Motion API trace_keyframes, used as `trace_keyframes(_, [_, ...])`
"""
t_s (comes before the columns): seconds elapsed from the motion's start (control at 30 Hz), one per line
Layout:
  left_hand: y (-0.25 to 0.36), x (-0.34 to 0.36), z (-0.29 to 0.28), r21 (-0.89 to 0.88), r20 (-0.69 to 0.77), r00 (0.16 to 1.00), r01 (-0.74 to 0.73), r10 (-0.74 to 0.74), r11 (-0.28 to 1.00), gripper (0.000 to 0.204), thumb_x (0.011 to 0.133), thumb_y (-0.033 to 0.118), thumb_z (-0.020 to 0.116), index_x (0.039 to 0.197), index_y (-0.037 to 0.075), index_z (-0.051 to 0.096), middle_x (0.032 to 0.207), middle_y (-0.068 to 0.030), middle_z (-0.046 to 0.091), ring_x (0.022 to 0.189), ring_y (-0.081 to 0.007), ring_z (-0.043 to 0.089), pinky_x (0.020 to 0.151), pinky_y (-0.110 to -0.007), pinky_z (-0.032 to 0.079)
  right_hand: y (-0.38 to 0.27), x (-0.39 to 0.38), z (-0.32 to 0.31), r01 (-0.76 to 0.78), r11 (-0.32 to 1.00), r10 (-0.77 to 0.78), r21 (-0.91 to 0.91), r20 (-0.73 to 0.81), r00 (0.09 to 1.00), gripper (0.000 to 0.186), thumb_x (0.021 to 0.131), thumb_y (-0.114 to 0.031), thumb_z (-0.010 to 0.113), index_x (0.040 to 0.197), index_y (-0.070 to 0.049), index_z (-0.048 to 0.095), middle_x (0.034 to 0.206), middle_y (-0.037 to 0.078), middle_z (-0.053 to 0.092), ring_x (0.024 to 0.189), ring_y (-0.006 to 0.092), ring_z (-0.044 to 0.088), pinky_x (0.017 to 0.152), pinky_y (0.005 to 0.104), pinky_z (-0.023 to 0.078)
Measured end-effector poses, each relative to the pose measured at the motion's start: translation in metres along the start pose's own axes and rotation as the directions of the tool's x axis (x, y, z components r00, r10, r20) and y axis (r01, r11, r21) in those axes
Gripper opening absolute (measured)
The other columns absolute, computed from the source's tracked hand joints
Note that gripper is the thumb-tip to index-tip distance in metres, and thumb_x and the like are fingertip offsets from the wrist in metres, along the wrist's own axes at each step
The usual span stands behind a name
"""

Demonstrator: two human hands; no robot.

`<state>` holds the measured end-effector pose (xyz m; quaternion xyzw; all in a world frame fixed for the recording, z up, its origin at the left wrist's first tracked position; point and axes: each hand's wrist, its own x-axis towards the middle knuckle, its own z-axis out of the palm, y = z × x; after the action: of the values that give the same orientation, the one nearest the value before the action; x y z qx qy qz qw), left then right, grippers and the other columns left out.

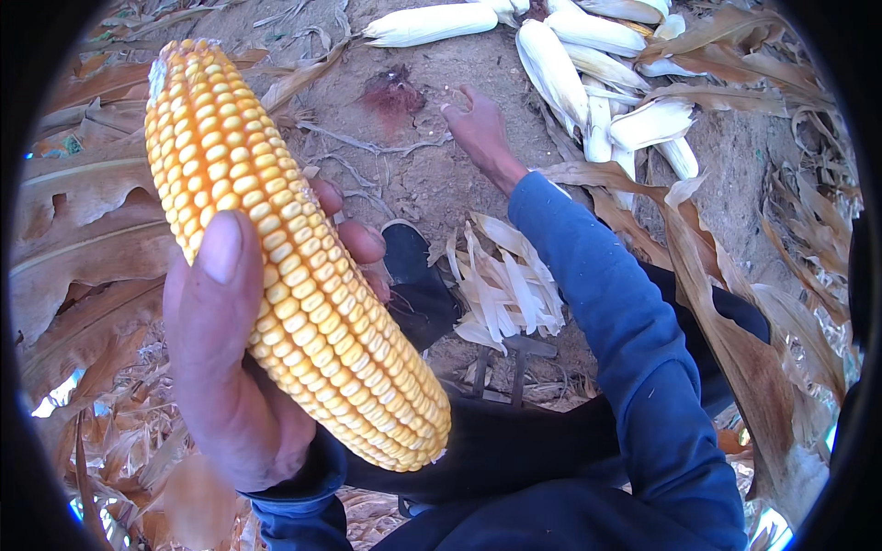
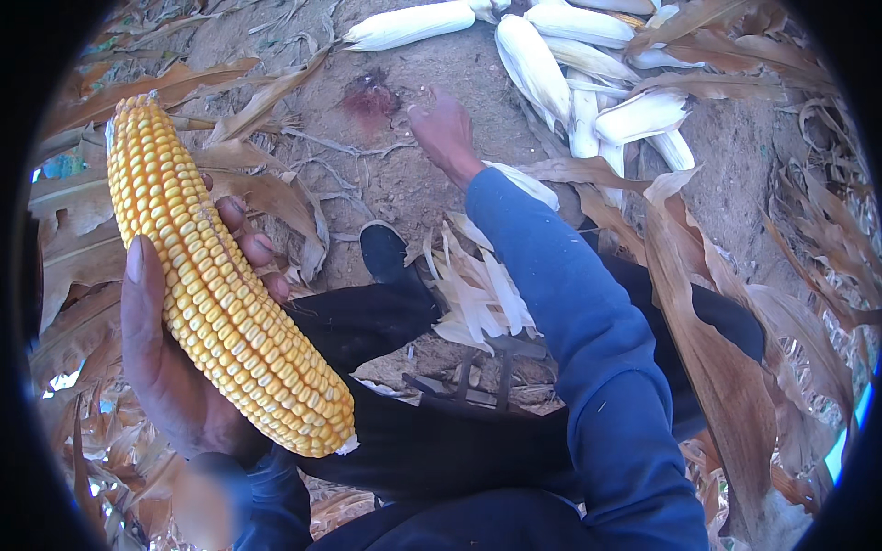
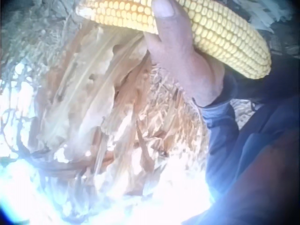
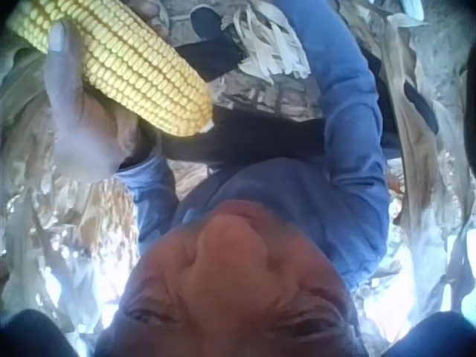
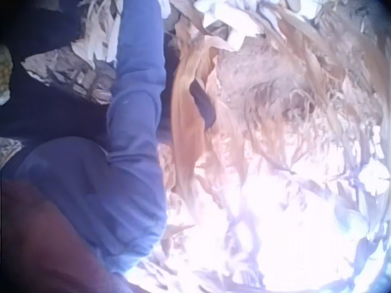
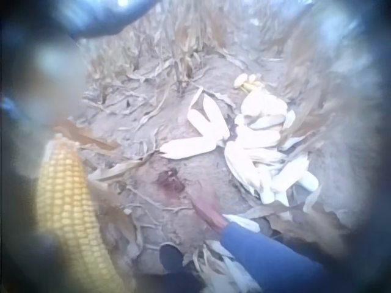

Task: The person shucks corn cobs by hand, peeling back the husks and removing the silk to reveal the kernels. The person handles multiple corn cobs one at a time, discarding the husks and silk onto the ground.

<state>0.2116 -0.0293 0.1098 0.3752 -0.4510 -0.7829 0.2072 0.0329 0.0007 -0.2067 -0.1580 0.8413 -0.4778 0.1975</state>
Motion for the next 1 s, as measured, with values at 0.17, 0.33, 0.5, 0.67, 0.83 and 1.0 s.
trace_keyframes(0.17, [-0.010,0.002,0.008,0.167,0.025,0.999,-0.038,0.034,0.985,0.040,0.098,0.030,0.054,0.115,-0.006,0.051,0.097,-0.0159,0.062,0.087,-0.0225,0.065,0.073,-0.035,0.058,-0.042,-0.034,-0.067,-0.116,0.961,0.038,0.252,0.295,0.955,0.049,0.091,-0.035,0.060,0.117,0.007,0.060,0.108,0.018,0.067,0.091,0.0254,0.069,0.078,0.0340,0.054])
trace_keyframes(0.33, [-0.028,0.013,0.021,0.250,-0.003,0.984,-0.171,0.177,0.953,0.036,0.093,0.025,0.067,0.111,-0.002,0.054,0.095,-0.0081,0.062,0.081,-0.0133,0.063,0.072,-0.027,0.052,-0.114,-0.081,-0.131,-0.475,0.682,-0.347,0.556,0.818,0.460,0.076,0.086,-0.063,0.060,0.120,0.004,0.057,0.102,0.015,0.065,0.085,0.0205,0.067,0.074,0.0297,0.056])
trace_keyframes(0.5, [-0.030,0.031,0.026,0.295,0.008,0.955,-0.285,0.296,0.912,0.044,0.087,0.020,0.074,0.116,-0.004,0.052,0.099,-0.0059,0.061,0.081,-0.0110,0.061,0.072,-0.026,0.050,-0.140,-0.107,-0.135,-0.264,0.678,-0.550,0.685,0.712,0.435,0.093,0.076,-0.066,0.070,0.131,0.005,0.045,0.111,0.010,0.058,0.101,0.0172,0.061,0.082,0.0292,0.054])
trace_keyframes(0.67, [-0.031,0.046,0.030,0.290,0.015,0.946,-0.313,0.323,0.904,0.048,0.089,0.020,0.070,0.120,-0.009,0.049,0.107,-0.0114,0.062,0.090,-0.0137,0.061,0.080,-0.027,0.049,-0.139,-0.120,-0.120,-0.429,0.546,-0.458,0.719,0.685,0.566,0.083,0.083,-0.059,0.068,0.130,0.005,0.042,0.101,0.008,0.057,0.085,0.0126,0.062,0.071,0.0246,0.055])
trace_keyframes(0.83, [-0.033,0.026,0.040,0.317,-0.021,0.978,-0.190,0.207,0.929,0.057,0.094,0.022,0.063,0.134,-0.013,0.042,0.127,-0.0200,0.056,0.118,-0.0241,0.056,0.098,-0.031,0.045,-0.101,-0.096,-0.104,-0.360,0.516,-0.164,0.777,0.503,0.849,0.063,0.088,-0.045,0.065,0.122,0.005,0.047,0.088,0.007,0.059,0.070,0.0108,0.063,0.054,0.0231,0.054])
trace_keyframes(1.0, [-0.022,-0.014,0.049,0.475,0.209,0.975,-0.038,-0.070,0.879,0.039,0.093,0.017,0.063,0.124,-0.005,0.056,0.121,-0.0150,0.062,0.110,-0.0228,0.063,0.094,-0.032,0.048,-0.073,0.011,-0.108,-0.274,0.487,-0.065,0.830,0.347,0.936,0.039,0.094,-0.035,0.059,0.111,-0.001,0.050,0.084,0.010,0.062,0.068,0.0169,0.066,0.049,0.0283,0.056])
